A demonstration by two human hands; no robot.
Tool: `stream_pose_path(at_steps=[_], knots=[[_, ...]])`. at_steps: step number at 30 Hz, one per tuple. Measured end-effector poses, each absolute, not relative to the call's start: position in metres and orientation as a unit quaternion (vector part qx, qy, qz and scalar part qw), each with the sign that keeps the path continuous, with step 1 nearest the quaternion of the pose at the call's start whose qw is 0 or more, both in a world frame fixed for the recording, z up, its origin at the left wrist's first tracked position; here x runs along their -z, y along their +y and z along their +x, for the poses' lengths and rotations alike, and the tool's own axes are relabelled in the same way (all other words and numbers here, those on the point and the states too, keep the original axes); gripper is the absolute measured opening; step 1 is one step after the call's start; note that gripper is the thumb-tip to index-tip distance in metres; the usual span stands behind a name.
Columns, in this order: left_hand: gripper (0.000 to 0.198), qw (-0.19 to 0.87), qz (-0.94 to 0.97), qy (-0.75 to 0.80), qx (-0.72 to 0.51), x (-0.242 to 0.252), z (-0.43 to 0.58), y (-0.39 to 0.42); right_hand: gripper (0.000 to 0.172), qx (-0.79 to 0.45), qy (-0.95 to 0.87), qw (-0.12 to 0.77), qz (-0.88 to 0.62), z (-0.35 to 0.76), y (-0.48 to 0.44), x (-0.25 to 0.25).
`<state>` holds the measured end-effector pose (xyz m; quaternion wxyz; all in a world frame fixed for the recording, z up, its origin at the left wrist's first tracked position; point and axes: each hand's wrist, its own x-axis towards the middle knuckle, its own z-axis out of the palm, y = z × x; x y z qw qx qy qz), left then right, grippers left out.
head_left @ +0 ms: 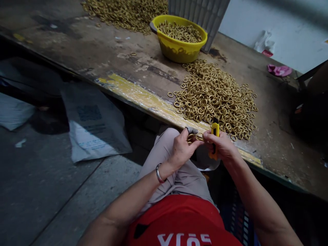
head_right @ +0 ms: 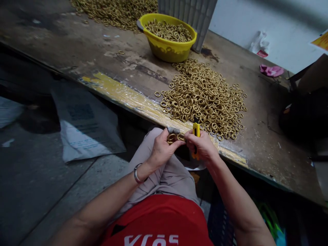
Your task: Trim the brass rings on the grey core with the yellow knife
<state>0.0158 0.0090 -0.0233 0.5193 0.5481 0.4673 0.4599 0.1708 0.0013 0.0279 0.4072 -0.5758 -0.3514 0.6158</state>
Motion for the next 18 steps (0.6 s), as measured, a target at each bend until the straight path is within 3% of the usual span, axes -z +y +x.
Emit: stream_pose_path(at_steps=[6,10,14,18], knots=[[0.028,0.637,0.479,0.402,-0.452,0.022,0.011,0.015,0.028,-0.610,-0.358,0.397,-0.584,0.165,0.002,-0.033],[0.029,0.714,0.398,0.385,-0.429,0.025,0.005,0.018,0.021,-0.452,-0.493,0.366,-0.647,0.165,0.002,-0.042],[0.024,0.580,0.488,0.438,-0.484,0.026,0.001,0.011,0.015,-0.322,-0.584,0.338,-0.665,0.167,0.006,-0.051],[0.014,0.387,0.642,0.409,-0.520,0.026,0.002,0.005,0.018,-0.458,-0.515,0.307,-0.657,0.164,0.012,-0.057]])
